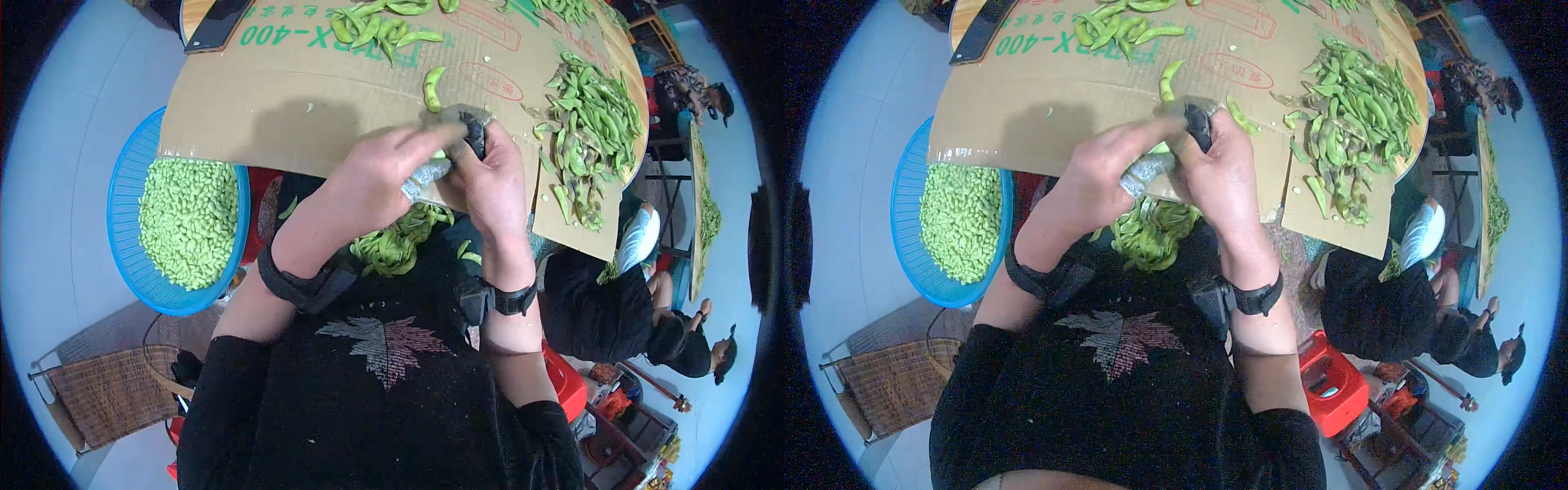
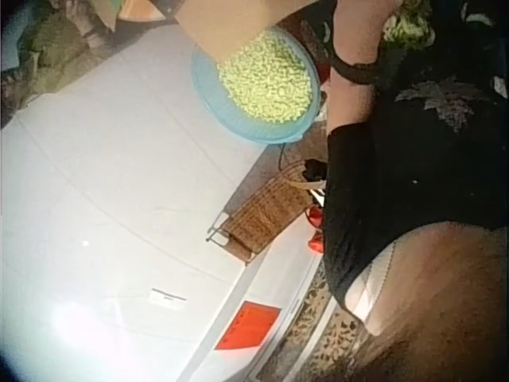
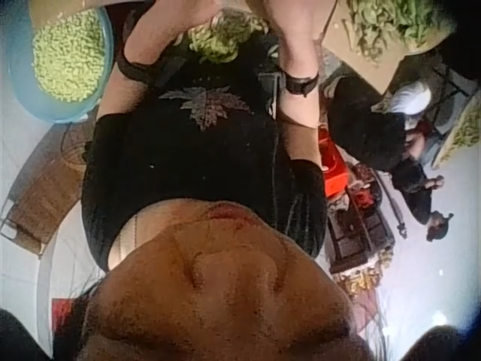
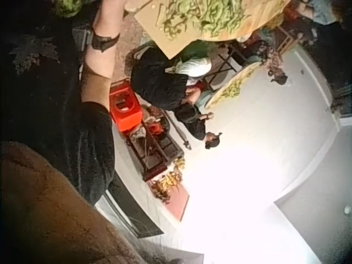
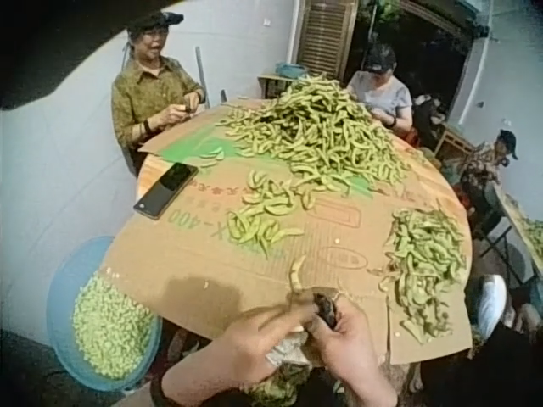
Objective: Manually shelling green beans and collecting the seeds in a basket.
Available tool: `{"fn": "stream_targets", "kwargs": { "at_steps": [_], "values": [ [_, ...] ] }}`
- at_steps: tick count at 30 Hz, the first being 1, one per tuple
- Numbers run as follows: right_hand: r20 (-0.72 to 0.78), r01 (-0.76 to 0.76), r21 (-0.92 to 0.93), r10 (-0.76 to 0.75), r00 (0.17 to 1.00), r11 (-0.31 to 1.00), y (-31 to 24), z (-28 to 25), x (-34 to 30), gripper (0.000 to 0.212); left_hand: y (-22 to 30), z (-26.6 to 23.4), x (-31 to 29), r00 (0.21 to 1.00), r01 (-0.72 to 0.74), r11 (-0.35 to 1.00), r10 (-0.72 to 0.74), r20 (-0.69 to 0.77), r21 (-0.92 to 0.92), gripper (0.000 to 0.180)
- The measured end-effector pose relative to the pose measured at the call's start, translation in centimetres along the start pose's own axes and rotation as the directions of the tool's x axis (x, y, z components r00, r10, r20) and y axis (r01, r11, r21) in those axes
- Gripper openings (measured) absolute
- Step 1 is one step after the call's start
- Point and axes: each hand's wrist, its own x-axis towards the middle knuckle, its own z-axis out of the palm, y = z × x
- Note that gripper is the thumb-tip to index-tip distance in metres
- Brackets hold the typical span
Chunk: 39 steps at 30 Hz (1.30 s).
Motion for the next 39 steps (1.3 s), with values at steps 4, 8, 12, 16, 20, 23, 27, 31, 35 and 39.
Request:
{"fn": "stream_targets", "kwargs": {
  "at_steps": [4, 8, 12, 16, 20, 23, 27, 31, 35, 39],
  "values": [
    [0.232, -0.283, 0.53, 0.184, 0.955, 0.799, 0.1, -0.7, -0.5, 0.018, 0.4, -0.7, -0.6, 0.987, -0.052, 0.996, 0.04, 0.158, 0.074, 0.055],
    [0.258, -0.311, 0.638, 0.186, 0.948, 0.705, -0.6, 0.1, -0.3, 0.016, 0.0, -0.3, -0.7, 1.0, -0.001, 1.0, 0.001, -0.014, -0.012, 0.039],
    [0.098, -0.088, 0.539, 0.041, 0.994, 0.838, -1.5, -1.1, 0.3, 0.014, -1.5, -0.7, -0.6, 0.948, 0.277, 0.914, -0.31, -0.073, -0.296, 0.021],
    [0.306, 0.213, -0.362, -0.1, 0.947, 0.907, -3.0, -2.7, 1.0, 0.018, -2.3, -1.7, -0.7, 0.871, 0.353, 0.62, -0.492, 0.003, -0.7, 0.018],
    [0.155, 0.3, -0.846, -0.337, 0.929, 0.44, -1.0, 0.7, 3.4, 0.024, -1.3, -1.7, -0.2, 0.806, 0.344, 0.364, -0.587, 0.074, -0.866, 0.023],
    [0.095, 0.285, -0.787, -0.349, 0.932, 0.547, -0.2, 0.8, 3.8, 0.023, -0.9, -1.8, -0.3, 0.758, 0.39, 0.32, -0.644, 0.104, -0.863, 0.029],
    [0.052, 0.257, -0.686, -0.305, 0.951, 0.681, -0.5, 0.7, 3.0, 0.024, -0.5, -2.2, 0.1, 0.76, 0.446, 0.218, -0.605, 0.239, -0.868, 0.032],
    [0.162, 0.337, -0.8, -0.362, 0.918, 0.497, -0.3, 2.0, 3.0, 0.034, -1.1, -2.2, 0.1, 0.742, 0.328, 0.189, -0.658, 0.128, -0.926, 0.034],
    [0.164, 0.271, -0.864, -0.272, 0.948, 0.424, -1.9, 2.7, 3.6, 0.029, -0.7, -2.3, 0.1, 0.755, 0.278, 0.255, -0.654, 0.046, -0.926, 0.032],
    [0.252, 0.37, -0.858, -0.335, 0.908, 0.355, -1.0, 2.7, 4.8, 0.015, -0.1, -2.3, -0.1, 0.69, 0.31, 0.301, -0.723, -0.004, -0.902, 0.022]
  ]
}}
